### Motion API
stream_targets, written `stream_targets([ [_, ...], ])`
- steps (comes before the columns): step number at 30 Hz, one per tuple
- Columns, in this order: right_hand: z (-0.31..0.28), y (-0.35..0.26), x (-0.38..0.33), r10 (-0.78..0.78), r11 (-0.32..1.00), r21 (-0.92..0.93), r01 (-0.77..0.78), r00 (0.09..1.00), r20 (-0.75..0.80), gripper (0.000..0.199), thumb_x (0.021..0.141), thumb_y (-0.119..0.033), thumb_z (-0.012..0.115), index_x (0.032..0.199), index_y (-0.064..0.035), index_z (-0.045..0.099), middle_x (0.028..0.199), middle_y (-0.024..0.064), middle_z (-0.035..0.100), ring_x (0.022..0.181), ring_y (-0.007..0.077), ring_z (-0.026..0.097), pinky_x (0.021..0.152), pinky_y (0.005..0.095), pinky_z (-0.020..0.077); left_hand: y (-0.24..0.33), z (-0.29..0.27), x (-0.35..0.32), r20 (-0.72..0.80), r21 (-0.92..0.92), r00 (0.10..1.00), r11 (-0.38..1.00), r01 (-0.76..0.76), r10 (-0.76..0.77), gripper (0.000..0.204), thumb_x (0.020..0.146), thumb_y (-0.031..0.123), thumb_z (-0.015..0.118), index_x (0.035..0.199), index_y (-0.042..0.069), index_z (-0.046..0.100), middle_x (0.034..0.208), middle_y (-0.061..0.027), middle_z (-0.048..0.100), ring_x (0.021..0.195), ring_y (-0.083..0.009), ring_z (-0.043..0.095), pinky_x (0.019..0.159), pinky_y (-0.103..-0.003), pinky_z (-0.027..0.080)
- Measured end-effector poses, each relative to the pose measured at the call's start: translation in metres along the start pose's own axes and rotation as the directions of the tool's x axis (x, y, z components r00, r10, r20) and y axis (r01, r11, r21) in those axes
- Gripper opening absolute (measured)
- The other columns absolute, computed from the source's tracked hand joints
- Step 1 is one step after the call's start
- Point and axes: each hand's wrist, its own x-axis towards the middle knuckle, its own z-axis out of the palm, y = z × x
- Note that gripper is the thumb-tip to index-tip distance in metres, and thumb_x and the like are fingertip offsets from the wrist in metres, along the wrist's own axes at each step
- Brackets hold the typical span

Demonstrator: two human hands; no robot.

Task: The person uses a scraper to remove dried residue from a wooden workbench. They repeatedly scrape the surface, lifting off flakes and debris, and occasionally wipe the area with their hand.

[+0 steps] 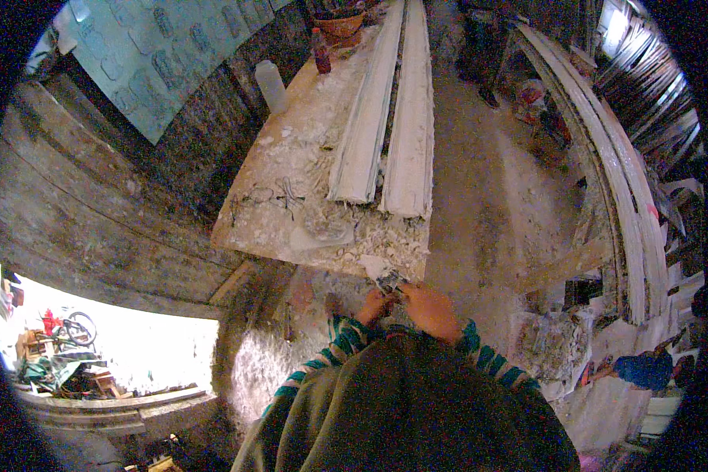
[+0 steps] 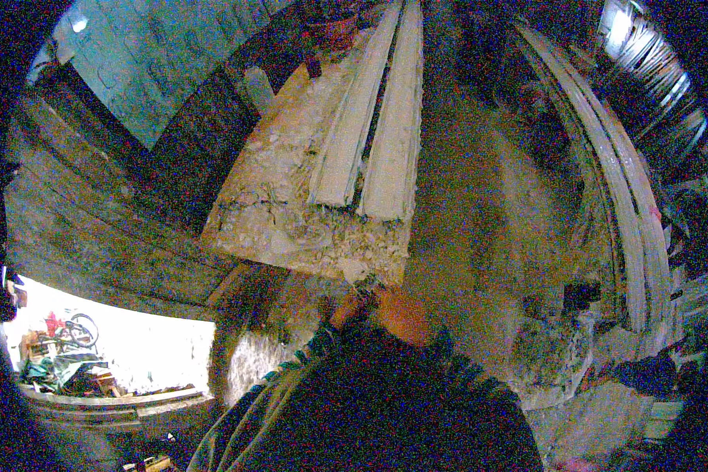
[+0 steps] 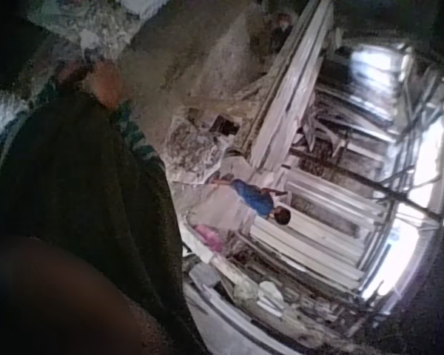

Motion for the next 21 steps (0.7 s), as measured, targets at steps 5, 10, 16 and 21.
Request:
stream_targets([
  [5,0.025,0.004,0.007,0.008,0.999,0.047,-0.004,0.996,-0.09,0.036,0.09,-0.021,0.049,0.125,-0.0155,0.056,0.098,0.0195,0.063,0.086,0.0397,0.062,0.072,0.0494,0.0505,0.02,-0.001,-0.013,-0.021,0.03,1.0,0.999,-0.018,0.019,0.024,0.085,0.031,0.062,0.079,0.009,0.064,0.061,0.0017,0.054,0.046,-0.0081,0.042,0.043,-0.025,0.032],
  [10,0.037,0.018,0.036,-0.092,0.977,0.173,0.121,0.982,-0.166,0.036,0.09,-0.019,0.05,0.124,-0.009,0.056,0.097,0.0226,0.063,0.087,0.0419,0.061,0.073,0.049,0.05,0.024,0.005,-0.011,-0.08,-0.014,0.994,0.997,0.074,-0.075,0.025,0.087,0.031,0.059,0.075,0.008,0.063,0.058,0.0012,0.051,0.044,-0.0091,0.041,0.042,-0.026,0.031],
  [16,0.024,0.026,0.009,-0.124,0.971,0.194,0.14,0.988,-0.093,0.036,0.091,-0.018,0.049,0.125,-0.011,0.056,0.101,0.0236,0.062,0.088,0.0424,0.061,0.075,0.05,0.0494,0.007,0.004,-0.006,-0.119,-0.117,0.991,0.992,0.055,-0.069,0.024,0.091,0.032,0.054,0.078,0.011,0.056,0.058,0.0023,0.048,0.046,-0.0092,0.042,0.039,-0.026,0.03],
  [21,0.024,0.012,0.0,0.034,0.989,0.147,-0.031,0.999,-0.022,0.039,0.091,-0.02,0.048,0.129,-0.0179,0.053,0.105,0.0212,0.062,0.093,0.0399,0.061,0.076,0.0505,0.0496,-0.007,0.002,0.004,-0.174,-0.252,0.984,0.968,-0.009,-0.036,0.021,0.093,0.034,0.051,0.09,0.014,0.054,0.065,0.0027,0.053,0.046,-0.0091,0.042,0.04,-0.025,0.031],
])
